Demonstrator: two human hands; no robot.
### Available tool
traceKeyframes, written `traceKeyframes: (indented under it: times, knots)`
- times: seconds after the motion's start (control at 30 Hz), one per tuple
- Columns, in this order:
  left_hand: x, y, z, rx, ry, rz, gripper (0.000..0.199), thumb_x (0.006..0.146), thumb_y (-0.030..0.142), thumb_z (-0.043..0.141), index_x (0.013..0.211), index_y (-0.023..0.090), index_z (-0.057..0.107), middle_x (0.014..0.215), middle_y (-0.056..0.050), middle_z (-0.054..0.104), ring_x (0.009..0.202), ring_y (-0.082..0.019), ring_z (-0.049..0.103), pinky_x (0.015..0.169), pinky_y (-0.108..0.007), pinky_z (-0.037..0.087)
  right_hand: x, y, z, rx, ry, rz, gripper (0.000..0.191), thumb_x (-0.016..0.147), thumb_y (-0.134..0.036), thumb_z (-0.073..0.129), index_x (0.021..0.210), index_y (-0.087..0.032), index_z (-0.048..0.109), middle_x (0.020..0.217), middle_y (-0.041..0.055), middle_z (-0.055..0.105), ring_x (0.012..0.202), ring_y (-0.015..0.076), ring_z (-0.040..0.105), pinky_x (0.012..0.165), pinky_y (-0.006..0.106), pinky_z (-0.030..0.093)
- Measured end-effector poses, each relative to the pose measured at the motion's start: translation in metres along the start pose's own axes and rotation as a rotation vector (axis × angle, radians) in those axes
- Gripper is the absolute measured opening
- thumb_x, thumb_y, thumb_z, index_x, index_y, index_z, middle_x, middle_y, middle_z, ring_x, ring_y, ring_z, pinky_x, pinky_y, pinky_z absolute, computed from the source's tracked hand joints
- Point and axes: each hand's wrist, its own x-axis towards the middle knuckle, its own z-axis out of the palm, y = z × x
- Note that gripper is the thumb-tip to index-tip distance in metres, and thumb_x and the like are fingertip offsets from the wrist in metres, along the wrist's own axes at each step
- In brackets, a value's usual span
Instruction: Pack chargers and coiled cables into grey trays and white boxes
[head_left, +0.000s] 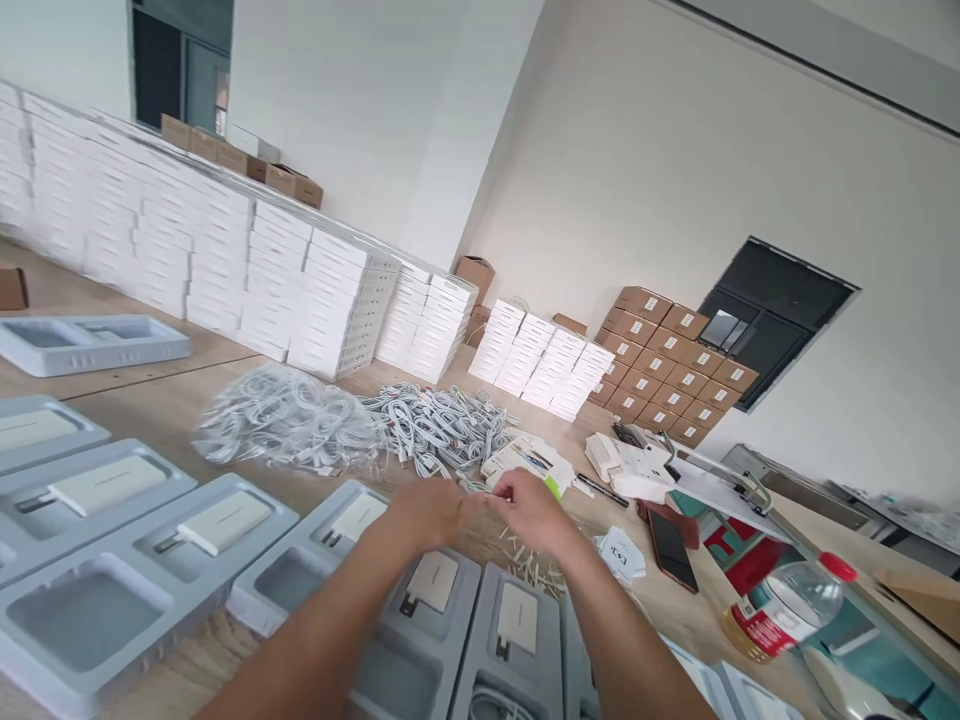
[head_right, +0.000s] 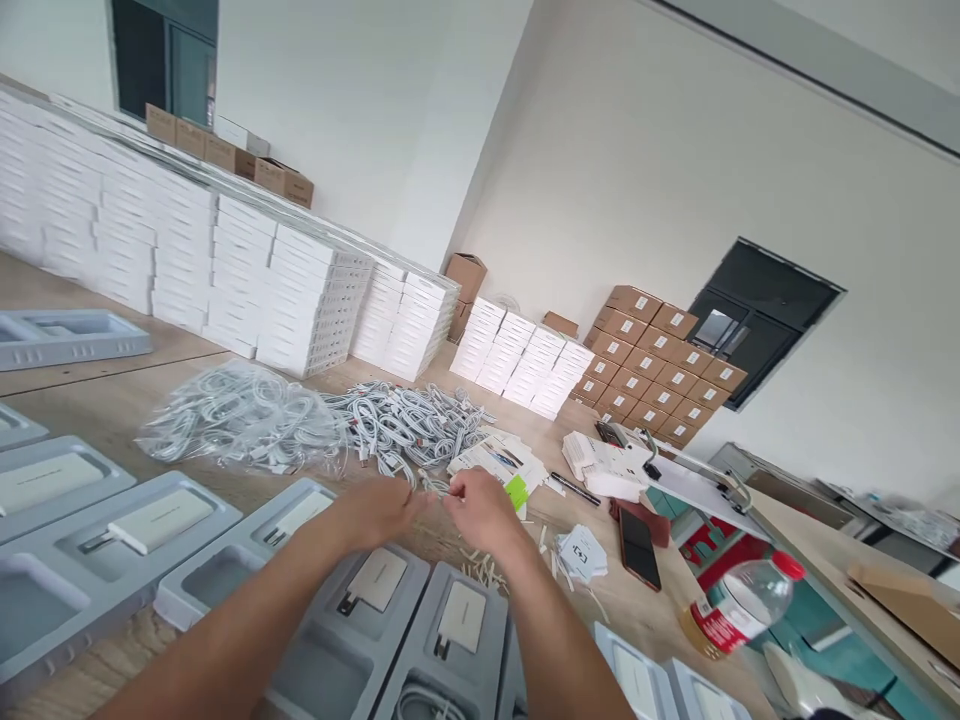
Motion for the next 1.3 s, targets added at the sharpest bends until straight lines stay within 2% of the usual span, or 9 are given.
traceKeyframes:
  times: [0.13,0.23,0.3,0.43,0.57,0.67,0.8,1.03,1.3]
  knots:
    - [0.000,0.020,0.001,-0.319,-0.089,0.017,0.066,0.089,0.069,0.028,0.072,0.017,0.065,0.074,-0.011,0.069,0.075,-0.028,0.067,0.067,-0.035,0.048,-0.033,-0.009,-0.029,0.231,0.132,-0.067,0.014,0.086,-0.025,0.057,0.072,-0.020,0.057,0.076,-0.0013,0.058,0.067,0.0141,0.056,0.060,0.025,0.043]
    - [-0.001,0.031,0.007,-0.969,-0.159,-0.099,0.058,0.083,0.061,0.056,0.119,0.016,0.058,0.097,-0.010,0.069,0.086,-0.024,0.065,0.070,-0.032,0.052,-0.049,-0.026,-0.034,0.340,0.221,-0.142,0.011,0.082,-0.018,0.060,0.072,-0.020,0.058,0.080,-0.0008,0.055,0.068,0.0135,0.054,0.061,0.026,0.042]
    - [-0.001,0.035,0.009,-1.242,-0.130,-0.173,0.070,0.078,0.047,0.069,0.136,0.018,0.044,0.100,-0.009,0.067,0.083,-0.021,0.064,0.068,-0.030,0.051,-0.055,-0.032,-0.036,0.397,0.195,-0.185,0.008,0.082,-0.015,0.061,0.077,-0.021,0.063,0.084,0.0002,0.057,0.070,0.0138,0.056,0.062,0.026,0.045]
    - [-0.004,0.037,0.002,-1.064,-0.125,-0.002,0.049,0.083,0.042,0.062,0.127,0.022,0.054,0.081,-0.002,0.063,0.066,-0.017,0.056,0.055,-0.027,0.044,-0.058,-0.023,-0.044,0.366,0.279,-0.263,0.018,0.087,-0.017,0.058,0.101,-0.025,0.067,0.110,0.0058,0.062,0.098,0.0206,0.061,0.077,0.031,0.052]
    - [-0.008,0.040,-0.002,-0.774,-0.171,0.253,0.033,0.090,0.042,0.054,0.117,0.024,0.061,0.093,-0.003,0.063,0.078,-0.019,0.058,0.071,-0.031,0.048,-0.058,-0.006,-0.053,0.035,0.417,-0.385,0.037,0.094,-0.014,0.048,0.129,-0.023,0.055,0.146,0.0099,0.045,0.138,0.0294,0.033,0.107,0.048,0.037]
    - [-0.007,0.040,0.004,-0.801,-0.202,0.287,0.029,0.090,0.041,0.056,0.114,0.024,0.057,0.099,-0.004,0.063,0.089,-0.020,0.058,0.075,-0.030,0.048,-0.053,0.001,-0.054,-0.098,0.320,-0.395,0.030,0.094,-0.012,0.049,0.120,-0.022,0.061,0.126,0.0094,0.062,0.121,0.0284,0.051,0.098,0.045,0.042]
    - [-0.003,0.039,0.007,-1.042,-0.231,0.052,0.031,0.084,0.048,0.065,0.097,0.023,0.053,0.084,-0.001,0.065,0.076,-0.018,0.062,0.060,-0.025,0.044,-0.046,0.009,-0.054,-0.137,0.334,-0.340,0.015,0.094,-0.017,0.054,0.097,-0.022,0.068,0.083,0.0035,0.069,0.083,0.0218,0.060,0.079,0.036,0.044]
    - [-0.004,0.035,-0.004,-1.357,-0.516,-0.074,0.041,0.086,0.054,0.061,0.098,0.015,0.061,0.097,-0.015,0.073,0.070,-0.017,0.067,0.048,-0.020,0.039,-0.042,0.025,-0.057,-0.084,0.543,-0.398,0.018,0.097,-0.021,0.052,0.093,-0.022,0.070,0.081,0.0028,0.071,0.079,0.0187,0.061,0.078,0.032,0.039]
    - [-0.002,0.033,-0.004,-1.335,-0.362,-0.046,0.038,0.080,0.047,0.072,0.069,0.016,0.054,0.090,-0.011,0.074,0.060,-0.008,0.056,0.054,-0.018,0.038,-0.041,0.022,-0.054,-0.135,0.704,-0.333,0.020,0.095,-0.024,0.056,0.082,-0.024,0.070,0.087,0.0038,0.066,0.083,0.0198,0.056,0.074,0.032,0.036]
